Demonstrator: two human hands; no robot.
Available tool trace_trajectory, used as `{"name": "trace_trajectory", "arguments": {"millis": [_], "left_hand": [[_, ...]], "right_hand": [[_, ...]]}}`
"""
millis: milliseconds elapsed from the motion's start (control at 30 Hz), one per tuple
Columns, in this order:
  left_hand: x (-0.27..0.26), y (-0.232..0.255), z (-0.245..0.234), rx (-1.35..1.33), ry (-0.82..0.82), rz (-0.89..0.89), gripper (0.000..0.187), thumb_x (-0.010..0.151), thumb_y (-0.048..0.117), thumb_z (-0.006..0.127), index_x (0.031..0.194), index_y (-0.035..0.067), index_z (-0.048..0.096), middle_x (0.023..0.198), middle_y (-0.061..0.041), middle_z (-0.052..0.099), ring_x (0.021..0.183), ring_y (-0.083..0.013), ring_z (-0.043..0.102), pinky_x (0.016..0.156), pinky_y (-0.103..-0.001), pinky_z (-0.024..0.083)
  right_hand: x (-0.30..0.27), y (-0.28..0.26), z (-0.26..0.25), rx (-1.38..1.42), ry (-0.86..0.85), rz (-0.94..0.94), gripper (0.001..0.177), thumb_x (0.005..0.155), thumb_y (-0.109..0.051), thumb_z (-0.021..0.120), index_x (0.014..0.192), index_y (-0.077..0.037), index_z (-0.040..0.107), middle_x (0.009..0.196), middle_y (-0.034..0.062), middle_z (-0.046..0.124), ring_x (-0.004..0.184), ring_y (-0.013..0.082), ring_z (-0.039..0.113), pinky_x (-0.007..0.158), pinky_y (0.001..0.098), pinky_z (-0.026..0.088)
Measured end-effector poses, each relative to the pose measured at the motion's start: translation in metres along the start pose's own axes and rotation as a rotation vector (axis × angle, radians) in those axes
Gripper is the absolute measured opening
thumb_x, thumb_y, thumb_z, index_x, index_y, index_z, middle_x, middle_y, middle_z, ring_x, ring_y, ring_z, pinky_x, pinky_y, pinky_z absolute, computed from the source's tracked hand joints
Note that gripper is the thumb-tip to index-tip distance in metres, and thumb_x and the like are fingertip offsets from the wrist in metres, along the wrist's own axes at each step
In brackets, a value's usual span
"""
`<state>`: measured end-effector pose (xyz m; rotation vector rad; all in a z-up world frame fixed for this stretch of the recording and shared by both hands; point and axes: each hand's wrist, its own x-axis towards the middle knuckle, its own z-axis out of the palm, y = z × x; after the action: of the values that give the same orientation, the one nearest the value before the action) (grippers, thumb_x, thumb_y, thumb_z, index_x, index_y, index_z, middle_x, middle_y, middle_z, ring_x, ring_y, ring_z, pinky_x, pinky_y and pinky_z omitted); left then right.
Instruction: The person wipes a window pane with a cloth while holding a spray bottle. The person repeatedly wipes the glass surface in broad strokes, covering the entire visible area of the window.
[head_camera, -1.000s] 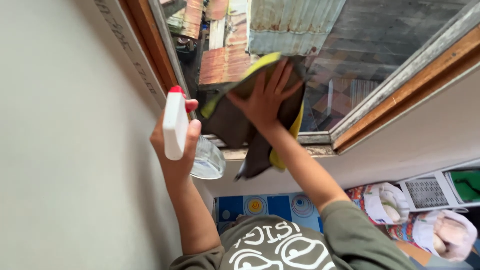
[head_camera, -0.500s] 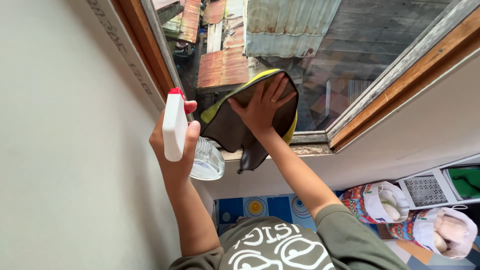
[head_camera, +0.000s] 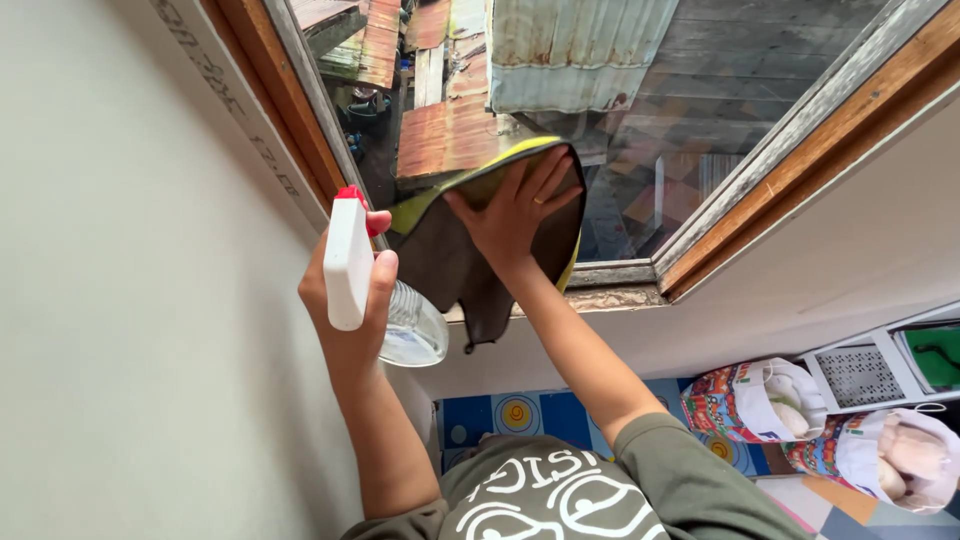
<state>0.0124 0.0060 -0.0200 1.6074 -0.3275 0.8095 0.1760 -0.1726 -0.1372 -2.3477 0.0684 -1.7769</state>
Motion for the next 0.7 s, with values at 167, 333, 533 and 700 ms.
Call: {"name": "trace_trajectory", "arguments": {"millis": [167,333,533,700], "left_hand": [[0.002,-0.002,-0.003,-0.004,0.015,0.012,0.046,0.093,0.018,0.070,0.131,-0.007,0.062,0.109,-0.018,0.074,0.103,-0.0245,0.072,0.077,-0.031,0.060],[-0.002,0.015,-0.005,0.028,0.015,-0.056,0.051,0.093,0.021,0.067,0.137,-0.003,0.059,0.111,-0.014,0.073,0.095,-0.0192,0.066,0.075,-0.028,0.055],[0.003,0.000,-0.008,0.024,0.005,0.012,0.049,0.092,0.021,0.071,0.131,-0.007,0.062,0.109,-0.017,0.074,0.097,-0.0210,0.071,0.075,-0.030,0.060],[0.005,0.004,-0.004,0.019,-0.005,0.029,0.049,0.091,0.022,0.071,0.130,-0.007,0.063,0.108,-0.018,0.074,0.099,-0.0236,0.072,0.076,-0.031,0.060]], "right_hand": [[0.046,-0.014,-0.008,0.003,0.038,0.072,0.123,0.080,-0.095,0.056,0.148,0.006,0.039,0.164,0.0393,0.015,0.154,0.0578,0.015,0.115,0.0795,0.011],[0.083,-0.016,-0.013,-0.023,0.030,0.118,0.124,0.085,-0.100,0.050,0.162,-0.007,0.021,0.172,0.0289,0.006,0.163,0.0485,0.009,0.127,0.0772,0.007],[0.010,-0.001,-0.004,-0.023,-0.002,-0.052,0.119,0.080,-0.094,0.056,0.146,0.004,0.041,0.161,0.0415,0.020,0.150,0.0606,0.021,0.110,0.0830,0.016],[0.018,-0.006,-0.010,-0.023,-0.014,-0.008,0.123,0.074,-0.093,0.064,0.145,0.005,0.039,0.160,0.0445,0.017,0.149,0.0630,0.019,0.108,0.0837,0.017]]}}
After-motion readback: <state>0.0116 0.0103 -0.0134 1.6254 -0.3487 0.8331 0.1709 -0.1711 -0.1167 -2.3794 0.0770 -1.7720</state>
